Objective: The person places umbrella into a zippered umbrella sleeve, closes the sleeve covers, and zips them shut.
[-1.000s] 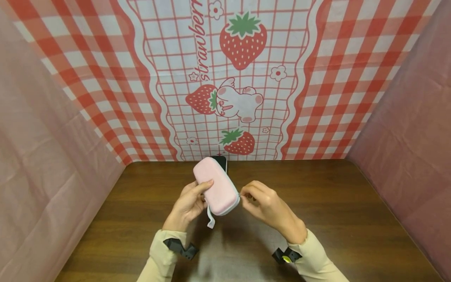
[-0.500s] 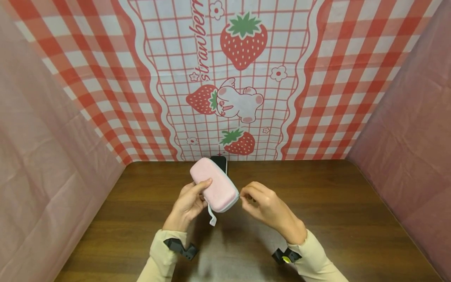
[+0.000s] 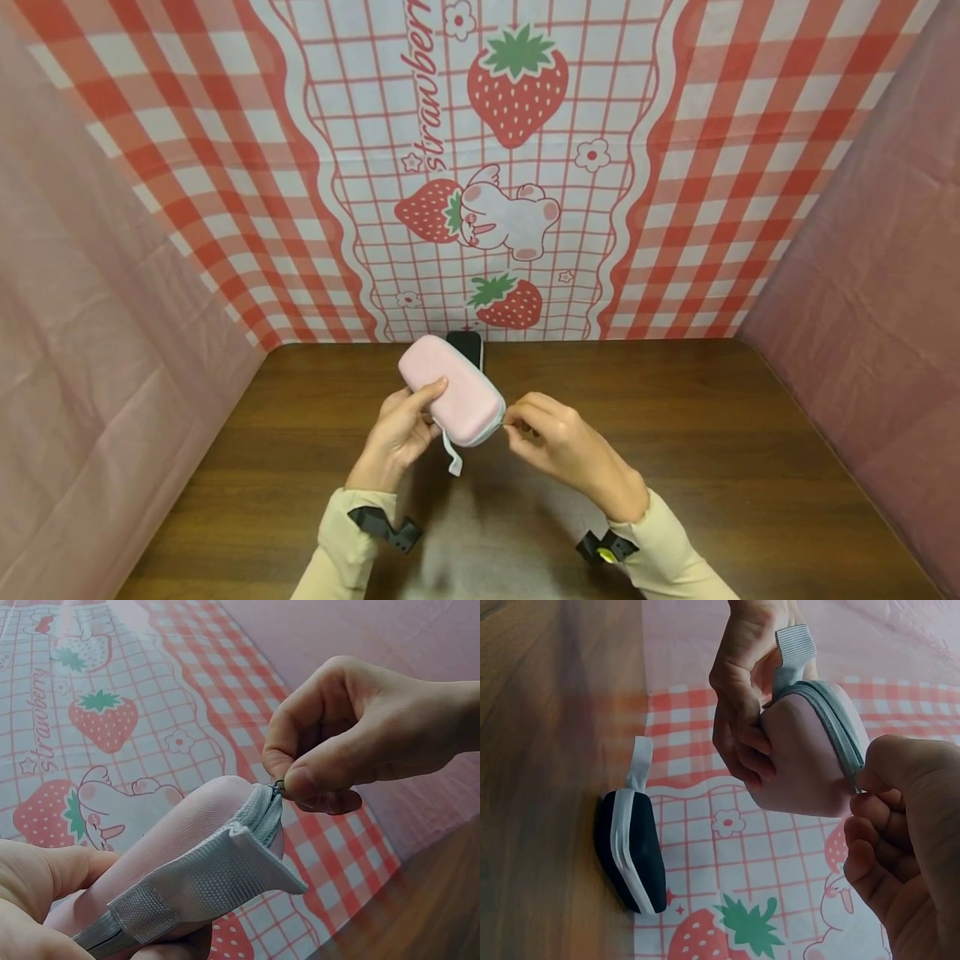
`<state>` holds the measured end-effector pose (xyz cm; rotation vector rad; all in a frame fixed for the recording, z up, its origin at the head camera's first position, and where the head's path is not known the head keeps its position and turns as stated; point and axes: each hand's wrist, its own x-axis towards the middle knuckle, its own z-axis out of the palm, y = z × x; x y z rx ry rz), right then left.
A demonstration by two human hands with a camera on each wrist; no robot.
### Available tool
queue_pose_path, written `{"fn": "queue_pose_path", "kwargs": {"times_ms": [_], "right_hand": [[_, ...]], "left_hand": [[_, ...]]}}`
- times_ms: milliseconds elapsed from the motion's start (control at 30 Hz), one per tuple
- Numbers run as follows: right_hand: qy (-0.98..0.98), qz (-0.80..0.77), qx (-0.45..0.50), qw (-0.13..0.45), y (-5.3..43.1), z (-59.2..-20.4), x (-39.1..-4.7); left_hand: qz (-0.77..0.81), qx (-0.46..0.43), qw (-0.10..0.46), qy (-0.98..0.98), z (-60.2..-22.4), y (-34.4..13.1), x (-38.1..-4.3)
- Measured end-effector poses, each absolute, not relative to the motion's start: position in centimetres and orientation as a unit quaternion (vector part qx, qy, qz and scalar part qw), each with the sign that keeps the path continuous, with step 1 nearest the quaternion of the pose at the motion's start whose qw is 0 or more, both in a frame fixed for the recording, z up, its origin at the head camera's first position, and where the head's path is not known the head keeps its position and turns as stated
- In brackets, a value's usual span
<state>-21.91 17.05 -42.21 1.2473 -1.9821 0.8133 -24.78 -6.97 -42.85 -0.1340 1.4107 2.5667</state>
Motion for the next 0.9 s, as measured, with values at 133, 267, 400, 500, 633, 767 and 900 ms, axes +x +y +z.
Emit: {"fn": "queue_pose_path", "kwargs": {"times_ms": [133,267,400,500,633,767,900], "right_hand": [[-0.762,0.316,0.462,0.325,17.09,-42.21,-21.88],[-0.771,0.319,0.449,0.32,17.18,-42.3,-21.88],[-0.774,0.316,0.448,0.317,17.22,-42.38,-21.89],[-0.773,0.316,0.451,0.315,17.17,-42.42,-21.88],[-0.773,0.313,0.46,0.304,16.98,-42.42,-21.82],[-0.777,0.309,0.463,0.293,16.81,-42.42,-21.68],[-0.78,0.309,0.458,0.294,16.73,-42.52,-21.58]], "left_hand": [[0.869,-0.044,0.108,0.48,-42.83,-6.95,-24.8],[0.868,-0.041,0.115,0.481,-42.89,-6.9,-24.79],[0.869,-0.043,0.108,0.482,-42.89,-6.83,-24.75],[0.871,-0.045,0.096,0.48,-42.86,-6.78,-24.74],[0.873,-0.045,0.085,0.478,-42.79,-6.72,-24.76],[0.874,-0.047,0.083,0.476,-42.76,-6.7,-24.74],[0.874,-0.047,0.083,0.476,-42.79,-6.7,-24.68]]}}
